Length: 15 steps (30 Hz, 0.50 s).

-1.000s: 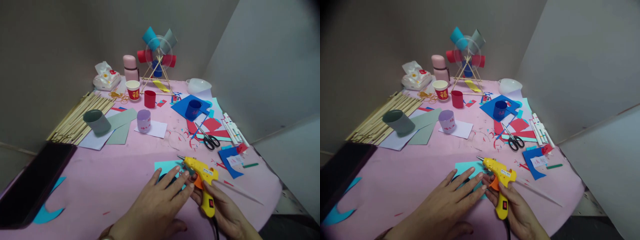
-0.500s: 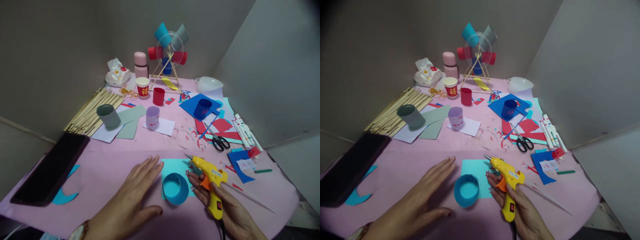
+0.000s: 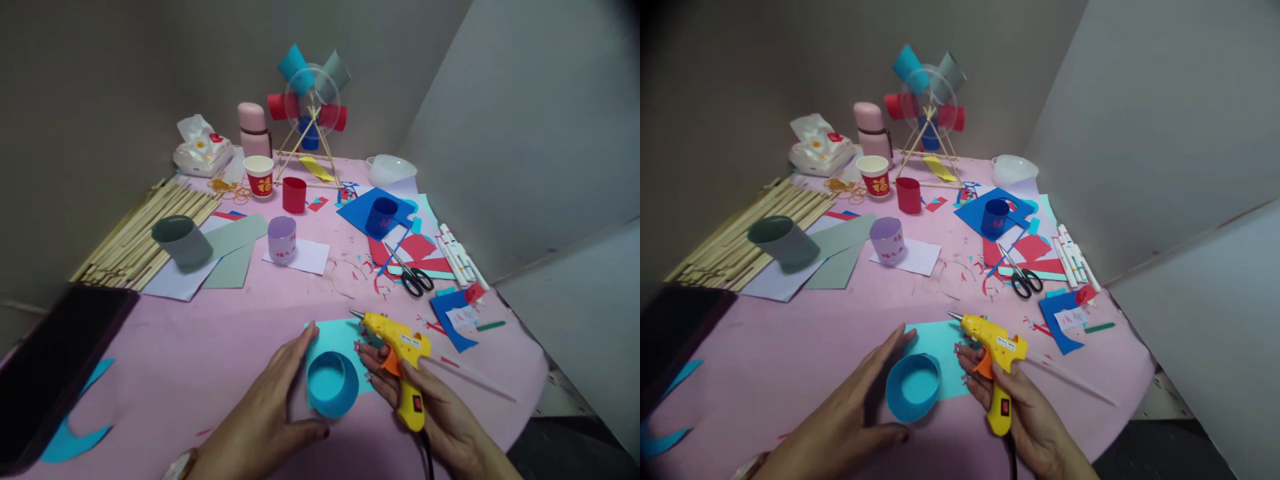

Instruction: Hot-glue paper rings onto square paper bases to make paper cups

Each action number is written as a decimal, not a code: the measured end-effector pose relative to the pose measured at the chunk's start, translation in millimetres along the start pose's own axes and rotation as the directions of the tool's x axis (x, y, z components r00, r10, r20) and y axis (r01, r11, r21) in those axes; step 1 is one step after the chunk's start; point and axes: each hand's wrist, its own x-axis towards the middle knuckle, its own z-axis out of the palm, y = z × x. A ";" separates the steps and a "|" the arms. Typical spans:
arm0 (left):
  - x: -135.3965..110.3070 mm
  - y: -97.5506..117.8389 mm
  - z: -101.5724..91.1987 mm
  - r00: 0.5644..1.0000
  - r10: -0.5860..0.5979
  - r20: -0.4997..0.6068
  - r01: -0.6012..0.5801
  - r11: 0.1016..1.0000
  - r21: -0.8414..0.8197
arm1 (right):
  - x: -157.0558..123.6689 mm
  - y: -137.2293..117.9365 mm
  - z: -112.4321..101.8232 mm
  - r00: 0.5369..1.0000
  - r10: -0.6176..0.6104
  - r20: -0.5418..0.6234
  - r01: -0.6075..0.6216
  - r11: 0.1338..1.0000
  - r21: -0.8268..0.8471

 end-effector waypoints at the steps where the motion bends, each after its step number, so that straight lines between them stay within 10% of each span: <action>1: -1.8 -0.5 -0.2 0.999 0.033 -0.024 -0.032 0.999 0.028 | 0.2 -0.3 0.1 1.000 0.001 0.004 -0.001 1.000 0.002; 7: -6.0 4.3 5.9 0.884 0.460 -0.079 -0.403 0.837 0.371 | -0.8 -2.4 2.1 1.000 0.001 -0.017 -0.001 0.999 -0.034; 15: 10.7 17.2 12.5 0.885 0.451 0.112 -0.403 0.625 0.668 | 0.3 0.6 3.9 0.998 -0.033 -0.055 0.029 0.997 -0.069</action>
